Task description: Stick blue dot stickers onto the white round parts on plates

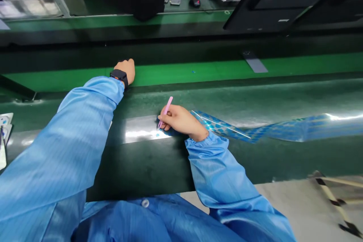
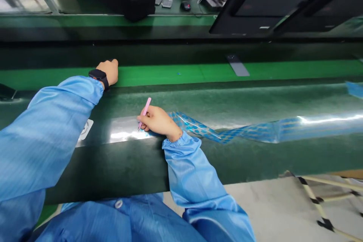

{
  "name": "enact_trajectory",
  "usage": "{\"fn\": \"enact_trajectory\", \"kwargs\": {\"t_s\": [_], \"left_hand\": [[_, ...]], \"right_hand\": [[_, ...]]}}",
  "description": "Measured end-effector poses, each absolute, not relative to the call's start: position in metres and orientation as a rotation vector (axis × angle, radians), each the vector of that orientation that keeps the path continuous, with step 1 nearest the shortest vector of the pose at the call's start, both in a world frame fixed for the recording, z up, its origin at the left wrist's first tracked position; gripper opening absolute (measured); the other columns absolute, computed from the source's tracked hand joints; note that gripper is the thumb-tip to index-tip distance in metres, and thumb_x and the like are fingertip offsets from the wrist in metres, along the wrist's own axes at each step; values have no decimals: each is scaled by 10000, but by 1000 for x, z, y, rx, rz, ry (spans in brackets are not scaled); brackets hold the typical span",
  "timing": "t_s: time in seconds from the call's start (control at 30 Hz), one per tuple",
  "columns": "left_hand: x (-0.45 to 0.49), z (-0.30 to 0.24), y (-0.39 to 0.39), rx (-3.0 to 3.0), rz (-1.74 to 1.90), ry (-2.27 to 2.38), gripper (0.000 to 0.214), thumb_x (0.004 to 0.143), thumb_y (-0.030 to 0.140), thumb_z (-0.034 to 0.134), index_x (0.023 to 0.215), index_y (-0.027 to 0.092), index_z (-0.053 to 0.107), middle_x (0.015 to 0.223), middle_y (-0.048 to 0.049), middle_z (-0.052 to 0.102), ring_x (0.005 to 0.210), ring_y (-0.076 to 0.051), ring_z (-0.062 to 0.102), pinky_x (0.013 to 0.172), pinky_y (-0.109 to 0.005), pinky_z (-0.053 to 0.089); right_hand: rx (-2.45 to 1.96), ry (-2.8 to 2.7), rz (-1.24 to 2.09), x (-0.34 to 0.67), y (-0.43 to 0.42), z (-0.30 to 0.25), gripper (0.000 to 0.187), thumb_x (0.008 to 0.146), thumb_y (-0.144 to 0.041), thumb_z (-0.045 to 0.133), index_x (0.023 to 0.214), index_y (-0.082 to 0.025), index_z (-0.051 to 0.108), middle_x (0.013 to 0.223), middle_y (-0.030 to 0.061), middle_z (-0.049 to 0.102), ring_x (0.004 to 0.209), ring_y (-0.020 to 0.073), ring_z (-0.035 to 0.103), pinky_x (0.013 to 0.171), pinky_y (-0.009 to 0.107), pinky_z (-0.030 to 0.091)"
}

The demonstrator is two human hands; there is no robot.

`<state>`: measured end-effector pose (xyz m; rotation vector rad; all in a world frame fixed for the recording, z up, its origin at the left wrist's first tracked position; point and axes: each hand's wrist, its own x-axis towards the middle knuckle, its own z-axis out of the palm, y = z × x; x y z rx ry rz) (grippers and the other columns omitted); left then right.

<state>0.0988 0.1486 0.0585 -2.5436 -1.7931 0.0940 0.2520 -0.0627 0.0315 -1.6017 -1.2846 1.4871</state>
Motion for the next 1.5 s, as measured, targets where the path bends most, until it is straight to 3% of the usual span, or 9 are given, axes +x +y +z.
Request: {"fn": "enact_trajectory", "kwargs": {"t_s": [0.17, 0.27, 0.4, 0.53, 0.7, 0.9, 0.97, 1.1, 1.5], "left_hand": [[67, 102, 120, -2549, -309, -1868, 347, 851, 125, 552, 1184, 96, 647, 1065, -45, 693, 994, -178, 618, 971, -326, 465], [37, 115, 79, -2592, -643, -2027, 336, 779, 127, 584, 1082, 155, 726, 908, 20, 703, 818, -129, 607, 861, -253, 487], [9, 86, 1, -2683, -892, -2431, 464, 740, 129, 580, 1187, 197, 687, 815, 24, 678, 650, -119, 583, 666, -242, 490], [-3, 42, -57, -2805, -708, -2599, 507, 762, 161, 553, 1266, 174, 611, 935, -12, 662, 621, -120, 602, 615, -264, 510], [-12, 46, -83, -3028, -450, -2520, 452, 776, 200, 580, 1223, 224, 640, 1036, -29, 682, 759, -177, 695, 736, -318, 551], [-16, 62, -78, -3207, -6, -1832, 365, 875, 260, 546, 1216, 228, 674, 1009, -68, 762, 981, -285, 708, 894, -428, 544], [-14, 52, -69, -3187, -148, -1626, 336, 858, 308, 632, 1174, 210, 695, 1186, -98, 721, 1155, -305, 644, 1015, -467, 500], [-5, 28, -55, -3160, -198, -1420, 570, 712, 374, 832, 1240, 223, 680, 1426, -121, 584, 1411, -390, 406, 1134, -583, 378], [-1, 16, -61, -3155, -135, -1329, 557, 740, 451, 821, 1230, 215, 698, 1429, -135, 582, 1389, -419, 404, 1091, -616, 386]], "right_hand": [[-1569, -1359, 1563, 251, -63, 32, 241, 905, -38, 612, 690, -147, 616, 611, 27, 713, 500, 112, 670, 502, 192, 571], [-1608, -1359, 1529, 249, -60, 32, 256, 909, -39, 606, 675, -142, 626, 614, 42, 719, 500, 117, 672, 502, 196, 574], [-1649, -1422, 1484, 247, -59, 33, 291, 903, -35, 609, 632, -140, 625, 616, 55, 723, 499, 118, 668, 492, 193, 564], [-1669, -1478, 1431, 244, -59, 33, 297, 893, -32, 622, 618, -143, 629, 601, 45, 715, 495, 111, 660, 479, 175, 543], [-1700, -1404, 1452, 245, -58, 28, 279, 901, -57, 635, 635, -141, 636, 600, 39, 709, 494, 101, 648, 481, 167, 530], [-1567, -1261, 1590, 252, -63, 27, 217, 880, -122, 687, 669, -147, 646, 597, 36, 709, 518, 105, 655, 513, 174, 546], [-1517, -1240, 1568, 246, -65, 31, 234, 899, -155, 666, 668, -153, 630, 601, 40, 709, 532, 113, 663, 512, 180, 548], [-1523, -1248, 1421, 221, -63, 31, 231, 931, -204, 639, 707, -162, 599, 603, 32, 696, 524, 116, 657, 481, 178, 534], [-1759, -1431, 1297, 201, -56, 23, 216, 957, -154, 577, 742, -168, 576, 643, 43, 711, 511, 130, 654, 460, 205, 499]]}}
